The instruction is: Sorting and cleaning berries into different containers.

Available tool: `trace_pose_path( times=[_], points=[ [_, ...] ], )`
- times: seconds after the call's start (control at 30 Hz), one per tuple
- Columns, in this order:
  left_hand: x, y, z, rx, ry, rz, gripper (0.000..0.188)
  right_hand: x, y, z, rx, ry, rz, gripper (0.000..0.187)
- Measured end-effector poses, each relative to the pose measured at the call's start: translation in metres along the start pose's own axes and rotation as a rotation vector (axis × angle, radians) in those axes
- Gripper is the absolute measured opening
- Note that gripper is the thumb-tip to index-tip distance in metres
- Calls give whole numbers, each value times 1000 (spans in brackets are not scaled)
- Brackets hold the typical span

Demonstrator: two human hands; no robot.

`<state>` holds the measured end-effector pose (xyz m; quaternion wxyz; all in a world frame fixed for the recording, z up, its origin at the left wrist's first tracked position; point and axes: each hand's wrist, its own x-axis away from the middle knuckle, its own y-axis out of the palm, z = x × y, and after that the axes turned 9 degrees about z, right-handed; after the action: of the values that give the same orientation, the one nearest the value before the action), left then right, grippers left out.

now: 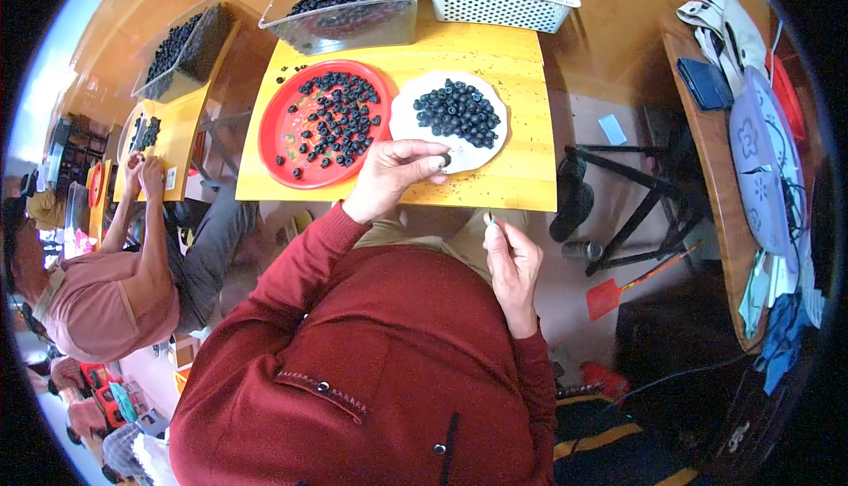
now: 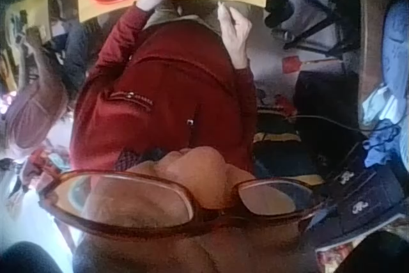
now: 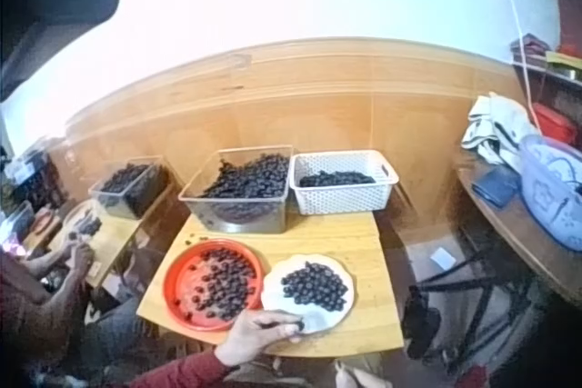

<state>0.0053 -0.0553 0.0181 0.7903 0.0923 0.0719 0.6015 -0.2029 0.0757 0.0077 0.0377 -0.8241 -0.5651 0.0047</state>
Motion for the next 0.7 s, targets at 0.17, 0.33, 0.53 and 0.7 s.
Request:
trace_pose_path(
  times=[0.17,0.33,0.53,0.7],
  points=[
    [11,3,4,357,-189,27,26,-6,11,-15,44,-43,-23,29],
    [19,1,3,439,-199,-12,26,-15,26,-44,118,-234,-85,31],
    [25,1,8,546,-198,-65,18,-20,40,-54,186,-308,-145,30],
    [31,-4,3,601,-186,-85,20,-21,48,-57,172,-382,-161,31]
  ],
)
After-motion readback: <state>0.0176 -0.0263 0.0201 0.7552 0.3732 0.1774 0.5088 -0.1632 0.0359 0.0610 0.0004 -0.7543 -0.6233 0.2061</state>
